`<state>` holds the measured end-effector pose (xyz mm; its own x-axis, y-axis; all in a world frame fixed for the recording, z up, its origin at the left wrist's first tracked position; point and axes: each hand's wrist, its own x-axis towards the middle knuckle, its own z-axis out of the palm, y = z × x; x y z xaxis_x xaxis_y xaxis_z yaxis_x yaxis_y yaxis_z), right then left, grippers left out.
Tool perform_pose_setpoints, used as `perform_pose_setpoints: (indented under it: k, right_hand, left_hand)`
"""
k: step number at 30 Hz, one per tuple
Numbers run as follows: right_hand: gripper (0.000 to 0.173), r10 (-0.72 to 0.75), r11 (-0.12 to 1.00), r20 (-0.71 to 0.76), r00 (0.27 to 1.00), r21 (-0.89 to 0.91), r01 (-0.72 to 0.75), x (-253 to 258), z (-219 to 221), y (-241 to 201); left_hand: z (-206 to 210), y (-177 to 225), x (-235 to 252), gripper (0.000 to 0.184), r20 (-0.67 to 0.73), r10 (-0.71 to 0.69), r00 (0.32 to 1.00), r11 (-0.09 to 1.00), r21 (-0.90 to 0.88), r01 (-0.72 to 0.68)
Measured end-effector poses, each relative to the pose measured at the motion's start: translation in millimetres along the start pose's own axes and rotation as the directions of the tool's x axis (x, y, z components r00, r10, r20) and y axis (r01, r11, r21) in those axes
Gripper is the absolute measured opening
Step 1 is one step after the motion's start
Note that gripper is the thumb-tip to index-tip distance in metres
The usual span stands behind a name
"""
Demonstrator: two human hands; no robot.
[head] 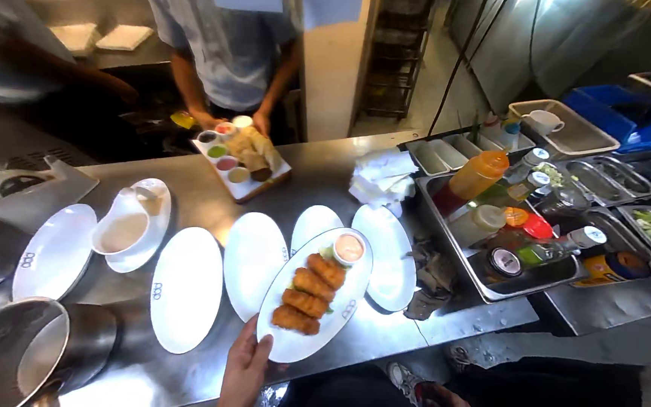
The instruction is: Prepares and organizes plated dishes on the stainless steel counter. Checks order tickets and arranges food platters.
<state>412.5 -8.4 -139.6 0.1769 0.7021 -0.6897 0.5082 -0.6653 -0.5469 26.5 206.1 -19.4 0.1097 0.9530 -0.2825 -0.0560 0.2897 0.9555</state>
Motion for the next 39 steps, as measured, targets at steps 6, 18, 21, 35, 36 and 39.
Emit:
perform_pose_setpoints:
  k: [6,18,21,35,36,39]
  right_hand:
    - [0.038,0.004,1.0,0.006,1.0,-0.005,-0.004,7.1,0.7,-2.8]
    - [0.039,0.001,0.999,0.055,0.999,-0.052,0.002,21.6,-13.9,-15.6]
    - [0.037,-0.022,0.998,0.061,0.998,-0.058,0.025,21.7,-23.5,-28.7]
    - [0.027,-0.214,0.966,0.036,0.976,-0.142,0.217,23.9,-50.1,-75.9]
    - [0.027,-0.228,0.963,0.022,0.973,-0.144,0.228,23.1,-50.6,-77.6]
    - [0.027,-0.277,0.952,-0.02,0.961,-0.144,0.271,23.4,-50.6,-78.0]
  left_hand:
    - [-2.3,-2.3,9.3,0.047,0.01,0.021,1.0,1.0,0.024,-0.021]
    - [2.3,-3.1,7.8,0.047,-0.009,0.015,1.0,1.0,-0.017,-0.016]
    - [3.4,-2.1,7.4,0.047,-0.013,0.016,1.0,1.0,-0.007,-0.016]
    - [3.1,-4.6,8.0,0.049,-0.02,0.004,1.0,1.0,-0.006,-0.004]
    - [3.1,-4.7,7.8,0.049,-0.021,0.001,1.0,1.0,-0.008,-0.002]
    - [2.9,-4.5,7.6,0.049,-0.025,-0.004,1.0,1.0,-0.014,0.004]
